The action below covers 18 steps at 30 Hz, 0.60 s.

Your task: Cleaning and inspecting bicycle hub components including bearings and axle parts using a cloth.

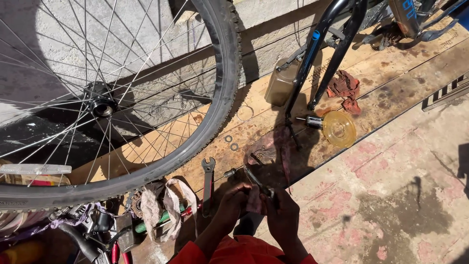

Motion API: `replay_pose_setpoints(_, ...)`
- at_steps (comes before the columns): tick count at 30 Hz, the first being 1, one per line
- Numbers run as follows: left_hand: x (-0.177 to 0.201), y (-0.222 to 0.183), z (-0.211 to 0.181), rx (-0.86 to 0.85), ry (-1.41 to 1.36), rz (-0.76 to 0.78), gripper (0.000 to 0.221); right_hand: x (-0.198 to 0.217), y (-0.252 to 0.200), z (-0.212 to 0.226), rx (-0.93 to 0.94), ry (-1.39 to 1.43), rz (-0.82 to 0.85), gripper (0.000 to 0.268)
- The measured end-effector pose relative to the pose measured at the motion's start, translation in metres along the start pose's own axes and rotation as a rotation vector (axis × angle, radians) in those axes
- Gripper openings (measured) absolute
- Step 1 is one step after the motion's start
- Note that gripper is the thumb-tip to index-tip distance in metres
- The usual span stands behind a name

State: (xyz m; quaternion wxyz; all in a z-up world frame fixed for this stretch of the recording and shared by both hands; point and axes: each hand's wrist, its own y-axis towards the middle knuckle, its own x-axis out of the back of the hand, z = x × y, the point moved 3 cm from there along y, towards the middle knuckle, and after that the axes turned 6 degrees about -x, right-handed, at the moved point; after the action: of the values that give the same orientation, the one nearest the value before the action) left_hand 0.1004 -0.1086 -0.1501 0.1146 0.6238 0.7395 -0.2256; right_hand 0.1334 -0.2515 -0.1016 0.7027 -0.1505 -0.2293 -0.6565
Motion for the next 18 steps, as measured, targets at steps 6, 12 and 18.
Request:
replay_pose_setpoints(6, -0.001, 0.010, 0.039, 0.115, -0.312, -0.164, 0.013, -0.008, 0.006, -0.040, 0.071, -0.125, 0.101, 0.028)
replay_pose_setpoints(12, -0.012, 0.008, 0.025, 0.059, -0.324, -0.126, 0.015, -0.006, 0.012, -0.035, 0.207, -0.022, 0.154, 0.016)
replay_pose_setpoints(18, -0.026, -0.004, -0.014, 0.086, -0.236, -0.151, 0.012, -0.001, 0.015, -0.031, 0.266, -0.083, 0.185, 0.022)
